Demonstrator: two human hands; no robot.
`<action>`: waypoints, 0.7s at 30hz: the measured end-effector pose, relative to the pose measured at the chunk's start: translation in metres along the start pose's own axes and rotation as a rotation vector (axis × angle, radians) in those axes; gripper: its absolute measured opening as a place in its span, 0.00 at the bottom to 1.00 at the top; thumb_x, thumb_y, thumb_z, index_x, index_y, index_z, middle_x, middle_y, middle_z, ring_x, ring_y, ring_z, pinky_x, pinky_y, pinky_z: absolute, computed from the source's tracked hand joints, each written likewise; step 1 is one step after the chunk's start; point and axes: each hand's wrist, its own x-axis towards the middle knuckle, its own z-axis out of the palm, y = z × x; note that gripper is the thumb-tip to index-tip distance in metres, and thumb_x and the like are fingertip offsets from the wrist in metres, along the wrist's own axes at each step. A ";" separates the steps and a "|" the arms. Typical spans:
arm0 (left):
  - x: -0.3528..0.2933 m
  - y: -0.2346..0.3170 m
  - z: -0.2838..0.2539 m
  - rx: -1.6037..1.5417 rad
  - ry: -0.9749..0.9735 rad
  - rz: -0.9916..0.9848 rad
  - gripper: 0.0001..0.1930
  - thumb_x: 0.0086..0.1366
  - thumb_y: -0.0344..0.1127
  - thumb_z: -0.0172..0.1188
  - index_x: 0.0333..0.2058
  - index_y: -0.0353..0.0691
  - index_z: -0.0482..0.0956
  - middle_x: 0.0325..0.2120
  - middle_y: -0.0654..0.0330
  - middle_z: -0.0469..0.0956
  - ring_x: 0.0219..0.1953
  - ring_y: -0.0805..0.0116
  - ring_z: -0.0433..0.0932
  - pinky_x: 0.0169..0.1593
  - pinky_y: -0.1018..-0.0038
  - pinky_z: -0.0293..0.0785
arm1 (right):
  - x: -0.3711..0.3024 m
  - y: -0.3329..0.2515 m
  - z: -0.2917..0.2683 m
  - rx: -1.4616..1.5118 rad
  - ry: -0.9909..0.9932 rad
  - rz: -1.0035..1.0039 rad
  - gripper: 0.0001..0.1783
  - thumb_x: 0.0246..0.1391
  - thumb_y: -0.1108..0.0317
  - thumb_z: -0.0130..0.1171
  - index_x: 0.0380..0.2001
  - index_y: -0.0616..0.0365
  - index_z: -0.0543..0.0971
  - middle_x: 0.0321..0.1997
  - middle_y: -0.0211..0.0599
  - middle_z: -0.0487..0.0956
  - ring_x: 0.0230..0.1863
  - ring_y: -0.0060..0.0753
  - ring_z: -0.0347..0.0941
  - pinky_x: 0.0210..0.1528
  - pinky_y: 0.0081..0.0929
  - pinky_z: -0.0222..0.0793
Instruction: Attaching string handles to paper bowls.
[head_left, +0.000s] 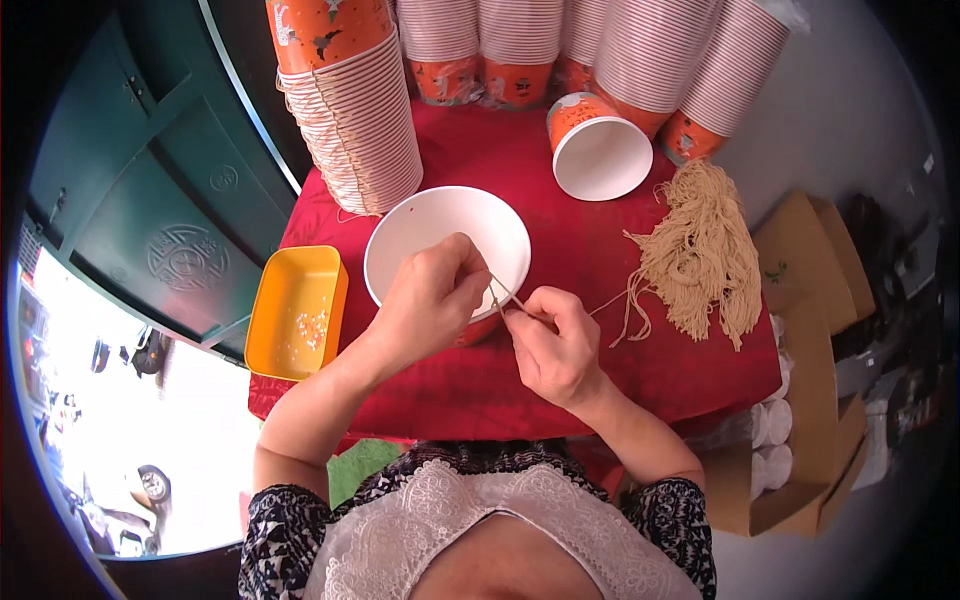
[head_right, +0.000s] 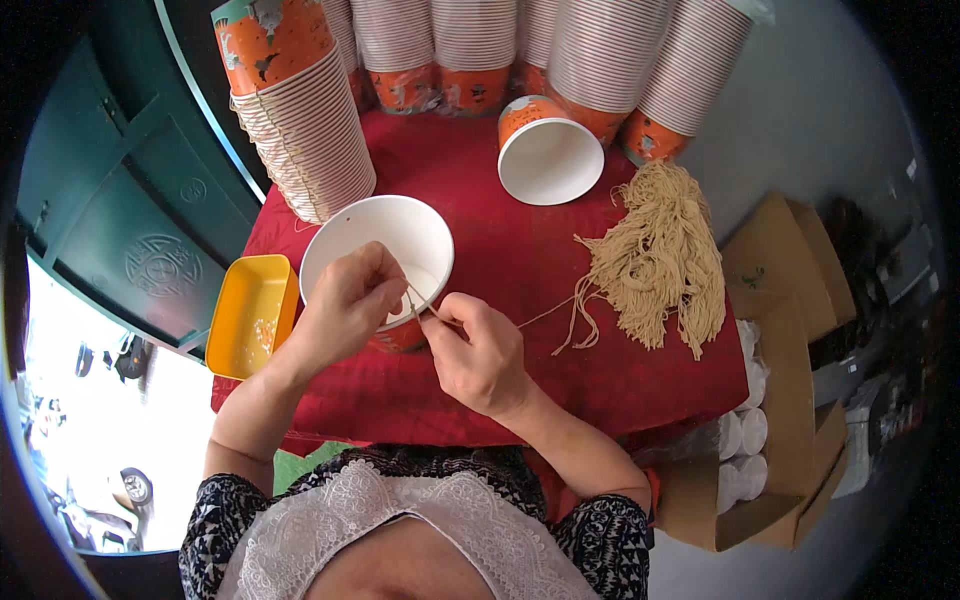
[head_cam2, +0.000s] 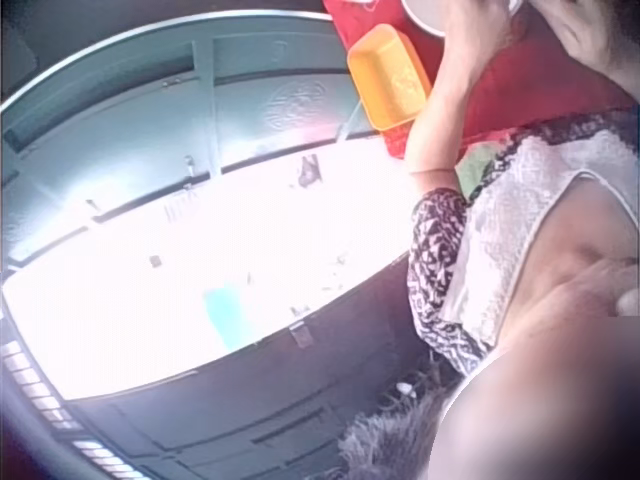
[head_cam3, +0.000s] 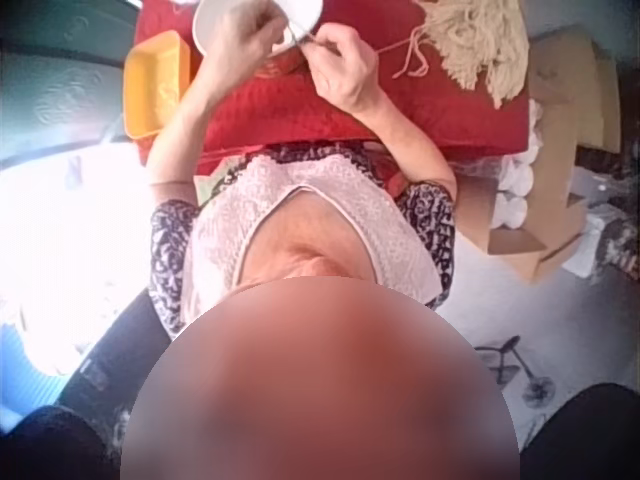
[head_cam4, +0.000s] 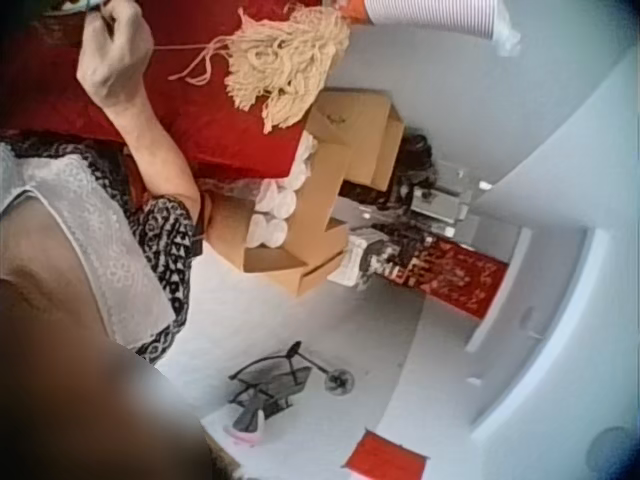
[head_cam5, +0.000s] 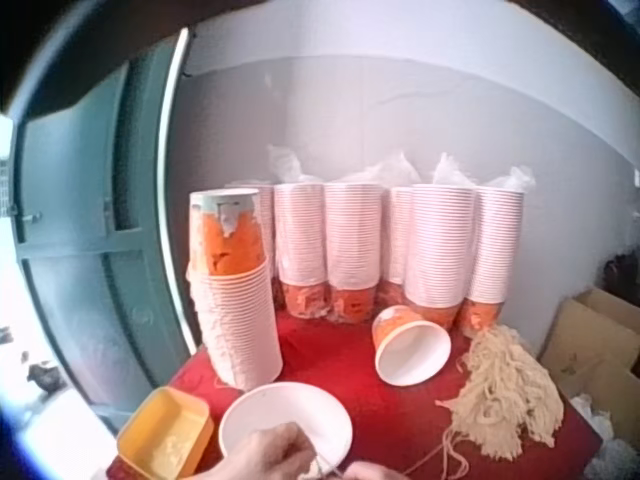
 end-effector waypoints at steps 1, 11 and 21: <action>0.000 -0.002 0.001 -0.001 0.003 -0.002 0.04 0.60 0.26 0.59 0.29 0.30 0.75 0.22 0.49 0.79 0.25 0.57 0.80 0.30 0.64 0.73 | -0.002 0.000 -0.001 0.002 -0.003 -0.001 0.09 0.44 0.81 0.65 0.31 0.64 0.79 0.34 0.37 0.74 0.26 0.33 0.74 0.24 0.28 0.71; 0.003 -0.001 0.003 0.175 0.104 0.007 0.05 0.58 0.26 0.58 0.27 0.31 0.74 0.22 0.44 0.78 0.28 0.43 0.80 0.33 0.56 0.75 | -0.003 0.002 -0.004 0.296 -0.079 0.123 0.06 0.49 0.85 0.60 0.30 0.66 0.75 0.43 0.43 0.71 0.29 0.31 0.71 0.28 0.26 0.70; -0.013 0.013 -0.002 0.172 0.009 0.225 0.06 0.56 0.21 0.60 0.30 0.34 0.73 0.27 0.50 0.78 0.30 0.48 0.80 0.32 0.60 0.75 | 0.008 -0.008 0.004 0.576 0.007 0.672 0.01 0.61 0.78 0.57 0.35 0.63 0.76 0.26 0.30 0.77 0.26 0.14 0.69 0.26 0.18 0.65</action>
